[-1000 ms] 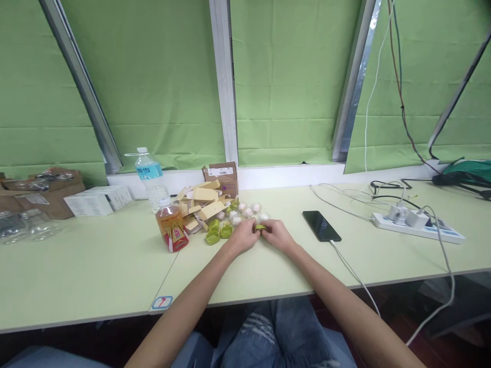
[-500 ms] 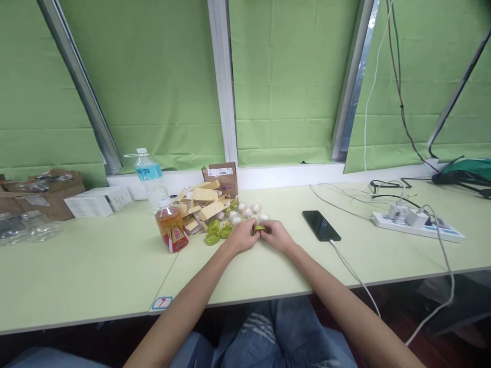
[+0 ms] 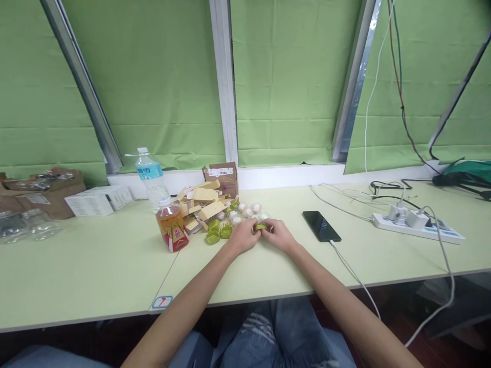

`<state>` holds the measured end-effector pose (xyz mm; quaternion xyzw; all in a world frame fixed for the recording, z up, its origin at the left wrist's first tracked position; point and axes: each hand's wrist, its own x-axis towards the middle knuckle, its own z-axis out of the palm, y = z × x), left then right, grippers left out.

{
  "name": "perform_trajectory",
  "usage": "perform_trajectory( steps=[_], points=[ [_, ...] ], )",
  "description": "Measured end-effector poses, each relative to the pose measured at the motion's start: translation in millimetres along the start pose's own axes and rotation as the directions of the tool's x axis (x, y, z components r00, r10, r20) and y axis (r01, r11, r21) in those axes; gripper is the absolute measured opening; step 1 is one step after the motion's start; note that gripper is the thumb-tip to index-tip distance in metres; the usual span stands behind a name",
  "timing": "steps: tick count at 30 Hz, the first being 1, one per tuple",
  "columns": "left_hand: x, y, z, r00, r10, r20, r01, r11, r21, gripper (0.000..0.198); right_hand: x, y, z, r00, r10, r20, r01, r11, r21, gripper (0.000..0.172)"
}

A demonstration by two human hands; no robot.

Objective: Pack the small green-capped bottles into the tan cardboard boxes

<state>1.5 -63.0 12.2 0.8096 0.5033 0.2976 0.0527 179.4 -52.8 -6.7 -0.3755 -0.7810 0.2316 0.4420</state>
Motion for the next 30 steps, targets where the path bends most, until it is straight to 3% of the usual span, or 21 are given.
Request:
perform_trajectory(
  steps=[2,6,10,12,17,22,30],
  points=[
    [0.5,1.4,-0.4,0.998,-0.009,-0.065,0.007,1.000,-0.020,0.002,-0.6,-0.7,-1.0,1.000,0.023,-0.004,-0.022,0.995,0.099,0.026],
    [2.2,3.0,-2.5,0.980,0.000,-0.197,-0.012,0.998,-0.060,0.010,-0.4,-2.2,0.2,0.996,0.077,-0.034,-0.066,0.962,0.264,0.048],
    [3.3,0.5,-1.0,0.979,0.079,-0.190,-0.099,0.990,-0.099,0.021,3.4,-1.4,2.2,0.981,0.186,-0.062,-0.137,0.875,0.465,0.068],
    [4.0,-1.5,0.7,0.981,0.096,-0.167,-0.117,0.986,-0.121,0.028,5.9,0.6,1.6,0.960,0.266,-0.082,-0.182,0.822,0.540,0.067],
    [5.4,-4.2,0.3,0.975,0.147,-0.168,-0.171,0.976,-0.137,0.032,9.5,9.3,-1.2,0.946,0.318,-0.068,-0.255,0.854,0.454,0.057],
    [4.9,-6.3,-0.7,0.965,0.232,-0.122,-0.241,0.968,-0.068,0.032,10.2,16.4,-1.4,0.933,0.325,-0.158,-0.248,0.894,0.374,0.042],
    [9.1,-1.6,6.9,0.960,0.258,-0.109,-0.258,0.966,0.018,0.025,12.3,20.7,1.0,0.913,0.305,-0.273,-0.215,0.925,0.314,0.040]
  ],
)
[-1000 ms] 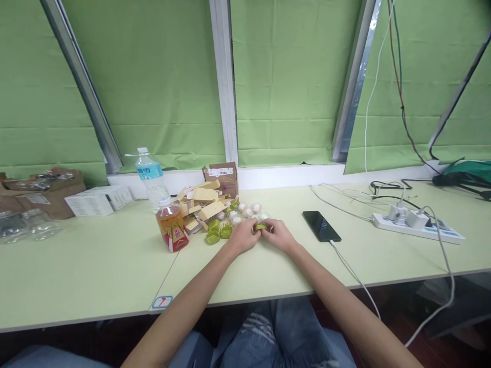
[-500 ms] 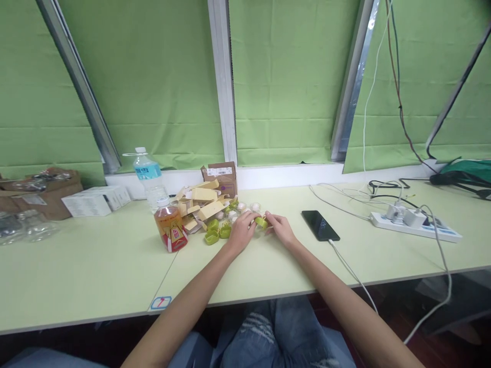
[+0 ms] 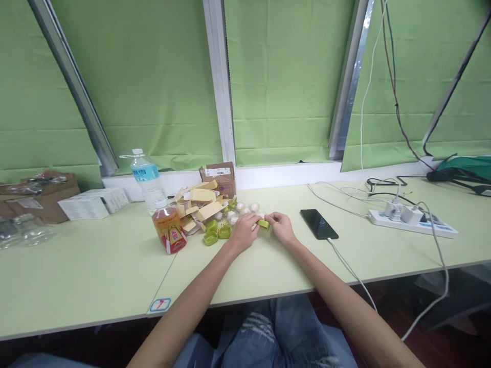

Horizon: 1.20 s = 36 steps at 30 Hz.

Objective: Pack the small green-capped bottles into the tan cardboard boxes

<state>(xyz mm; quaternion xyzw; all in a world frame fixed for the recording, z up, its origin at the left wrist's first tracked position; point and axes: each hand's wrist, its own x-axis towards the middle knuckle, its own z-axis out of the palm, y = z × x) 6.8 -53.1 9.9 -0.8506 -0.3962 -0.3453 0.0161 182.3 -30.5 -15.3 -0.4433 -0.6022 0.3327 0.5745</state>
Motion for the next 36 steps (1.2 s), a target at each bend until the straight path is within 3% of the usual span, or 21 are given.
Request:
perform_trajectory(
  steps=[5,7,10,13,20,22,26,32,36],
  points=[
    [-4.3,3.5,3.6,0.999,0.018,-0.035,-0.016,0.998,0.058,0.046,1.7,1.3,-8.4,0.981,0.069,-0.181,-0.052,0.994,0.097,0.038],
    [-5.8,1.1,7.7,1.000,0.011,-0.003,-0.011,0.997,0.082,0.052,4.9,2.7,-13.1,0.957,0.154,-0.246,-0.099,0.970,0.220,0.032],
    [-5.4,-6.1,15.3,0.997,-0.017,0.079,0.011,0.997,0.080,0.057,11.1,5.3,-17.9,0.896,0.380,-0.231,-0.225,0.835,0.502,0.020],
    [-2.5,-12.6,20.2,0.990,-0.019,0.143,0.014,0.999,0.039,0.056,15.9,7.2,-19.9,0.853,0.488,-0.183,-0.279,0.725,0.630,0.010],
    [-1.9,-1.4,7.8,0.996,0.051,0.068,-0.044,0.994,-0.095,0.020,16.5,6.8,-19.8,0.842,0.534,-0.078,-0.329,0.622,0.710,0.009],
    [-4.9,4.0,4.0,0.998,0.011,0.069,-0.002,0.992,-0.123,0.023,14.9,6.2,-18.6,0.849,0.526,-0.057,-0.337,0.621,0.708,0.009],
    [-8.8,4.5,4.4,0.993,-0.060,0.098,0.074,0.987,-0.143,0.051,11.3,3.6,-17.0,0.869,0.494,-0.030,-0.338,0.638,0.692,0.006],
    [-5.4,-1.5,6.1,0.985,-0.056,0.160,0.088,0.975,-0.202,0.041,8.7,-1.6,-16.4,0.881,0.474,-0.015,-0.349,0.670,0.655,0.014],
    [-3.6,4.8,1.7,0.970,-0.152,0.190,0.190,0.961,-0.202,0.039,8.3,-3.8,-14.9,0.883,0.469,-0.017,-0.354,0.689,0.633,0.016]
  ],
)
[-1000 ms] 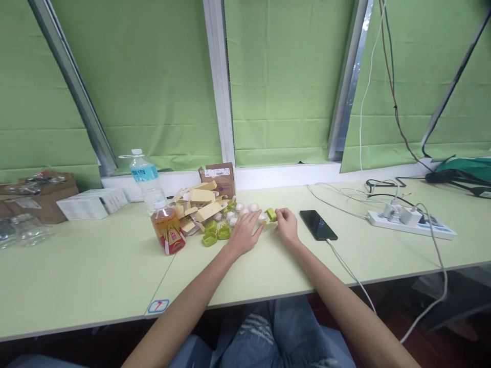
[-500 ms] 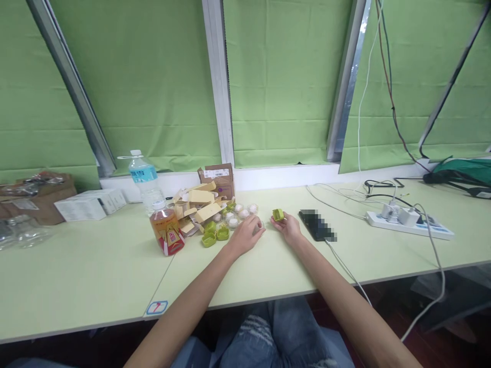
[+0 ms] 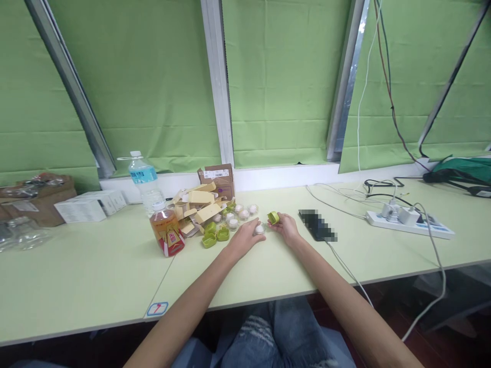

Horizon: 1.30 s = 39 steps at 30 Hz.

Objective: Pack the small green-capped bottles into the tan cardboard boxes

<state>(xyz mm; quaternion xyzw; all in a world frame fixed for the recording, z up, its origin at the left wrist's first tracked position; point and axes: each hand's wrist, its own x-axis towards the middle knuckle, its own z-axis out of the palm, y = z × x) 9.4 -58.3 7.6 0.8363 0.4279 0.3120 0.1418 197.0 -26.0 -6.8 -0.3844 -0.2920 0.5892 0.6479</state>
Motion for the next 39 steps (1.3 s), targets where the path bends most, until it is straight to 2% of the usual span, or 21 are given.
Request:
perform_trajectory(
  steps=[3,6,13,17,23,28,33,37,39],
  points=[
    [-0.6,4.9,-0.9,0.995,-0.102,0.012,0.102,0.995,0.018,0.040,-1.5,-0.1,0.9,1.000,-0.009,0.008,0.010,1.000,-0.026,0.015],
    [-0.8,6.1,-0.5,0.992,-0.126,-0.018,0.126,0.992,0.005,0.045,-3.2,-0.5,0.9,0.999,-0.014,0.031,0.016,0.998,-0.060,0.014],
    [0.6,-0.2,0.3,0.994,-0.083,-0.067,0.083,0.997,-0.004,0.059,-5.4,-1.3,1.5,0.998,0.000,0.055,0.006,0.995,-0.104,0.015],
    [2.0,-5.5,1.8,0.995,-0.013,-0.096,0.014,1.000,0.004,0.052,-6.8,-0.6,2.8,0.997,0.005,0.074,0.003,0.994,-0.106,0.016],
    [0.5,-4.0,1.0,0.982,-0.157,-0.104,0.167,0.982,0.087,0.058,-10.0,0.9,4.5,0.993,0.009,0.118,0.005,0.994,-0.113,0.015],
    [0.9,-4.4,-1.2,0.980,-0.128,-0.153,0.146,0.983,0.109,0.058,-11.8,1.5,5.2,0.993,0.018,0.113,-0.003,0.990,-0.139,0.013],
    [1.2,-6.3,-2.4,0.987,-0.031,-0.160,0.042,0.997,0.060,0.055,-16.2,4.5,9.4,0.989,-0.031,0.141,0.048,0.992,-0.118,0.018],
    [0.7,-4.6,-1.0,0.976,-0.160,-0.147,0.169,0.984,0.050,0.047,-20.8,6.9,14.5,0.970,-0.099,0.221,0.122,0.988,-0.093,0.024],
    [0.7,-5.6,-0.7,0.972,-0.184,-0.146,0.190,0.981,0.029,0.043,-22.3,7.4,15.7,0.961,-0.119,0.250,0.145,0.986,-0.086,0.026]
  ],
)
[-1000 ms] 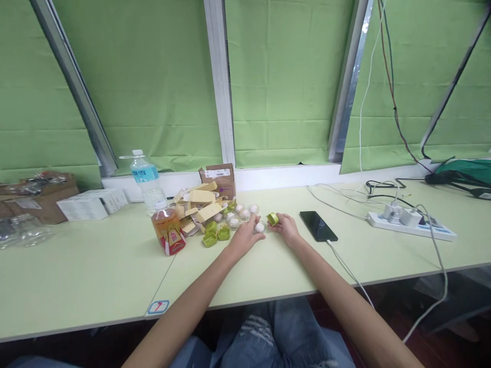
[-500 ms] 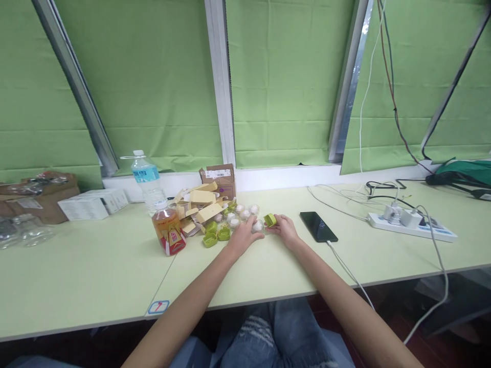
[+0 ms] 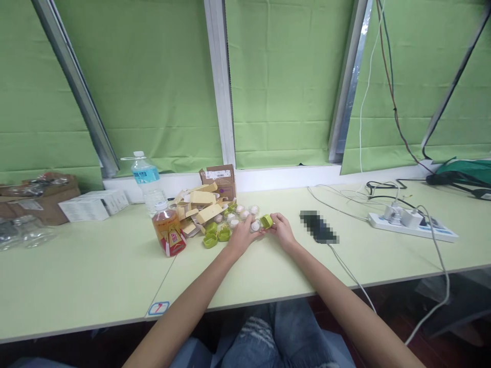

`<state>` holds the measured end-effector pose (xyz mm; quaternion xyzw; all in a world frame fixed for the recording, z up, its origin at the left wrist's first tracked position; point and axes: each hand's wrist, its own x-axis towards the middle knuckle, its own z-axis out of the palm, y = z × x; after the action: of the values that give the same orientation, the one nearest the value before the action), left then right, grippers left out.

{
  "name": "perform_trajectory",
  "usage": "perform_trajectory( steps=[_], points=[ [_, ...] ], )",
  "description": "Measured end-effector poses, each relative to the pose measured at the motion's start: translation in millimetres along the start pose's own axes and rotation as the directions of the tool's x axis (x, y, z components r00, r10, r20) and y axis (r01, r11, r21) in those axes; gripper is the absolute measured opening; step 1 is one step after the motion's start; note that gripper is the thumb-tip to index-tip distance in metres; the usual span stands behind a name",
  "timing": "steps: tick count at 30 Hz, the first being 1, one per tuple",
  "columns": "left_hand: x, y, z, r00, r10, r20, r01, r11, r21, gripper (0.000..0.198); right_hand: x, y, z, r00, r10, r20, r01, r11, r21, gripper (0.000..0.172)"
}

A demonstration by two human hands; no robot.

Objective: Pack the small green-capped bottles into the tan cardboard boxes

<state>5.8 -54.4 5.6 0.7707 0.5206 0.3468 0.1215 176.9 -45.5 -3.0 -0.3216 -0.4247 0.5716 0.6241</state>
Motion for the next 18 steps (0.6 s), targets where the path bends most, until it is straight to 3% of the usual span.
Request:
perform_trajectory(
  steps=[8,14,18],
  points=[
    [3.3,-18.0,-0.6,0.997,0.077,0.009,-0.070,0.946,-0.317,0.045,2.6,3.9,-3.2,0.998,0.030,-0.057,-0.031,0.999,-0.021,0.022],
    [3.0,-15.5,6.4,0.998,0.039,0.059,-0.003,0.859,-0.511,0.044,7.2,9.7,-4.3,0.990,0.071,-0.120,-0.075,0.997,-0.033,0.023],
    [5.7,-8.0,8.5,0.999,-0.009,-0.045,-0.017,0.835,-0.550,0.039,9.3,10.9,-5.0,0.987,0.092,-0.131,-0.095,0.995,-0.013,0.024]
  ],
)
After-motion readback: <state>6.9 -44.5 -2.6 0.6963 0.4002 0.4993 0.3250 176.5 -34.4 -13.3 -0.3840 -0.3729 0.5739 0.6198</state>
